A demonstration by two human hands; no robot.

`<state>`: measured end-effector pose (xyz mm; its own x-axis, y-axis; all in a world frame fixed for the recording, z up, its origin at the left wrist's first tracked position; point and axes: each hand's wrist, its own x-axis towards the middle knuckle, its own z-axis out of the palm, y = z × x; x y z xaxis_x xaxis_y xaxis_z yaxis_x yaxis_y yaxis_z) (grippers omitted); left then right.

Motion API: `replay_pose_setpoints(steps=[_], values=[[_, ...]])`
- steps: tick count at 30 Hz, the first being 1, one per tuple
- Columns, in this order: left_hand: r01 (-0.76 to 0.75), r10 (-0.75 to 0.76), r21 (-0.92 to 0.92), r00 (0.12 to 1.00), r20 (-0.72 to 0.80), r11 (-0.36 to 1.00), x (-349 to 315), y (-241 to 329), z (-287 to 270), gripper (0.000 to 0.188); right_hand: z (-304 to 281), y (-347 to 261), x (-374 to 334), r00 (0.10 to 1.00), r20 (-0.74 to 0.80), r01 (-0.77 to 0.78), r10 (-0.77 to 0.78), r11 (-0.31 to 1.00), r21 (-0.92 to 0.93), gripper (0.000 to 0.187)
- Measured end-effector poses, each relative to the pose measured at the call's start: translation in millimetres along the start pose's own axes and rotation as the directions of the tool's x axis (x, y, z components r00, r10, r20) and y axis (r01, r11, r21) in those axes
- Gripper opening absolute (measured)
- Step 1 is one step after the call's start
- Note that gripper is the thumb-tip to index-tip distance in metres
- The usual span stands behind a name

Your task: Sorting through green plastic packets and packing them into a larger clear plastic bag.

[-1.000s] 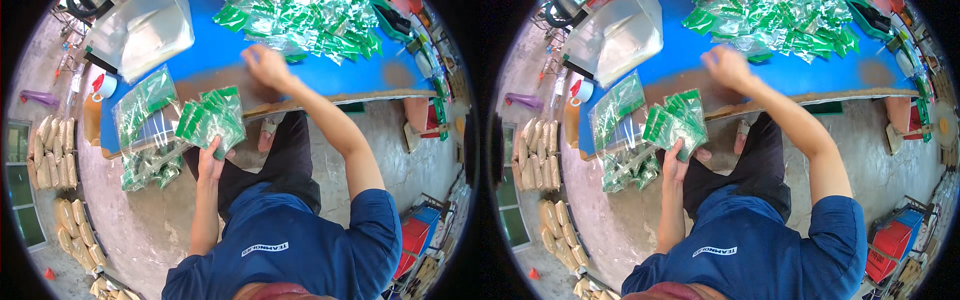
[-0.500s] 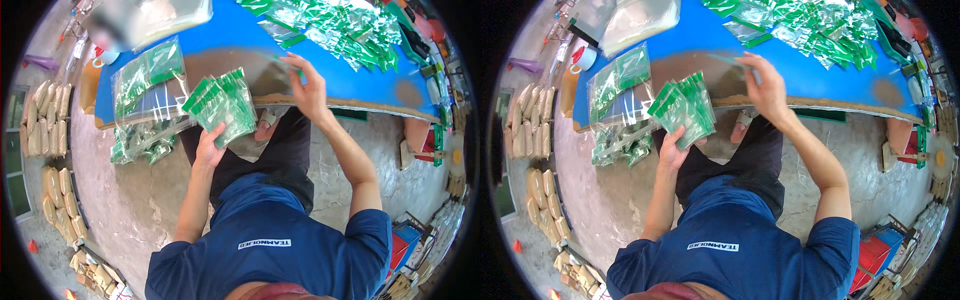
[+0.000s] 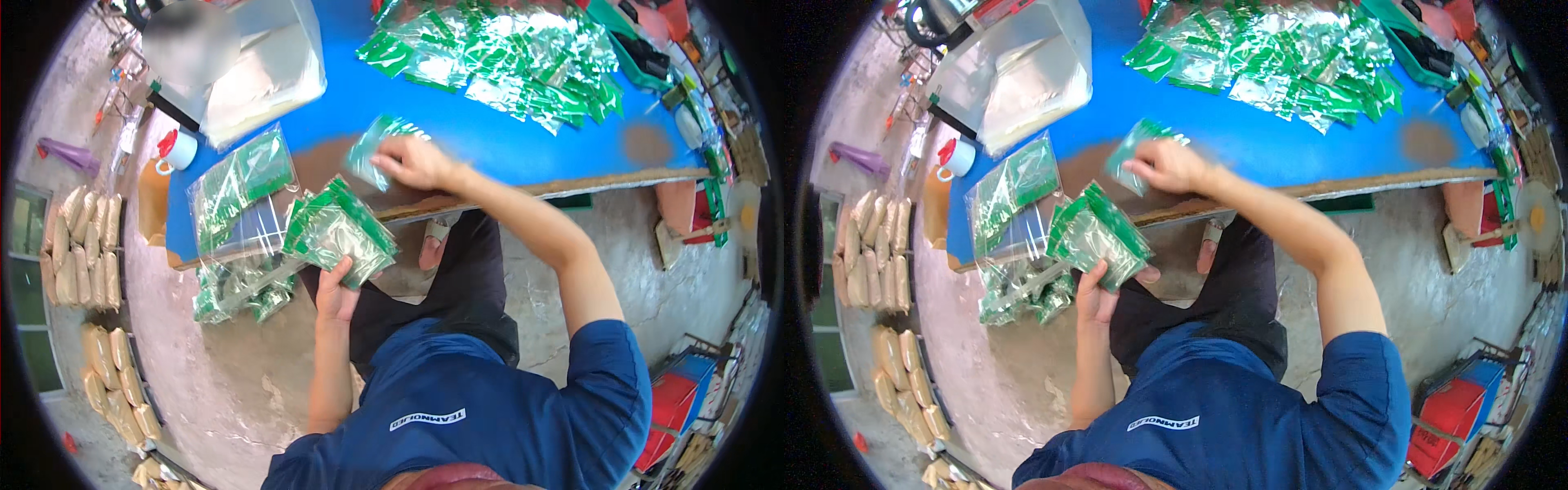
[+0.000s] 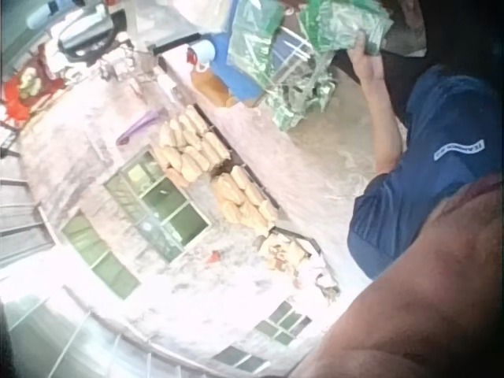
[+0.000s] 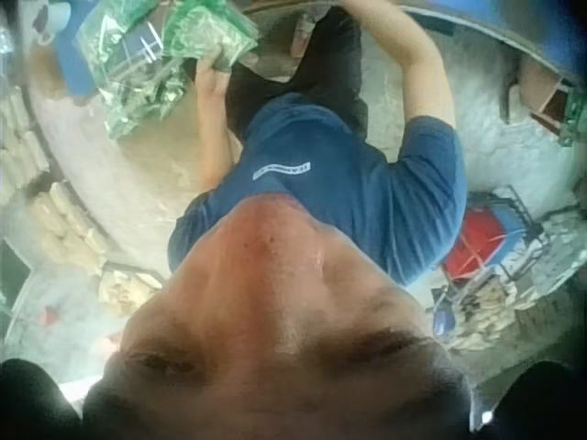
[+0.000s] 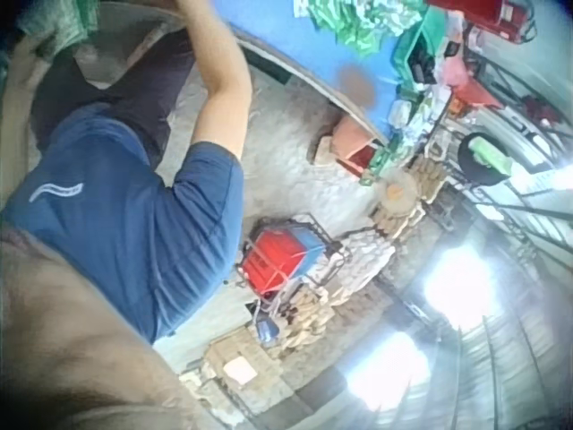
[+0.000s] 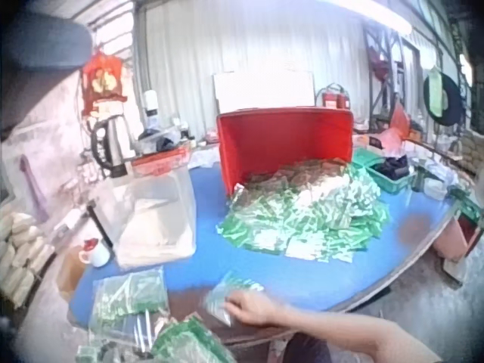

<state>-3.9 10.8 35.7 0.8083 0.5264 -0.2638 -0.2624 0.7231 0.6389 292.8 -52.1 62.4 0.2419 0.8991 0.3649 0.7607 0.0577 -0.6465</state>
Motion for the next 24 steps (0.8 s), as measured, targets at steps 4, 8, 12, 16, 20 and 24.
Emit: replay_pose_setpoints(steps=[4, 8, 12, 16, 20, 24], values=[[0.076, -0.076, 0.012, 0.997, -0.031, 0.997, 12, 1, -6, 0.061, 20, -45, -6, 0.938, 0.314, -0.299, 0.149, 0.804, 0.514, 0.041], [0.03, -0.027, 0.082, 0.999, -0.04, 0.996, 12, -6, 0, 0.056, -4, 30, 86, 0.861, -0.471, -0.219, 0.194, 0.976, 0.001, 0.039], [0.079, -0.088, -0.106, 0.992, -0.086, 0.991, 0, -20, 7, 0.068, -65, 130, 123, 0.897, -0.438, -0.323, 0.063, 0.769, -0.551, 0.064], [0.153, -0.163, -0.155, 0.985, -0.058, 0.976, -17, -23, 2, 0.068, -80, 158, 120, 0.826, -0.342, -0.556, 0.448, 0.55, -0.623, 0.084], [0.133, -0.154, -0.221, 0.985, -0.079, 0.966, -18, -15, -12, 0.066, -62, 141, 94, 0.86, -0.245, -0.492, 0.447, 0.603, -0.628, 0.078], [0.119, -0.125, -0.102, 0.991, -0.051, 0.988, -6, -10, -13, 0.069, -55, 107, 36, 0.913, -0.138, -0.382, 0.383, 0.691, -0.613, 0.081]])
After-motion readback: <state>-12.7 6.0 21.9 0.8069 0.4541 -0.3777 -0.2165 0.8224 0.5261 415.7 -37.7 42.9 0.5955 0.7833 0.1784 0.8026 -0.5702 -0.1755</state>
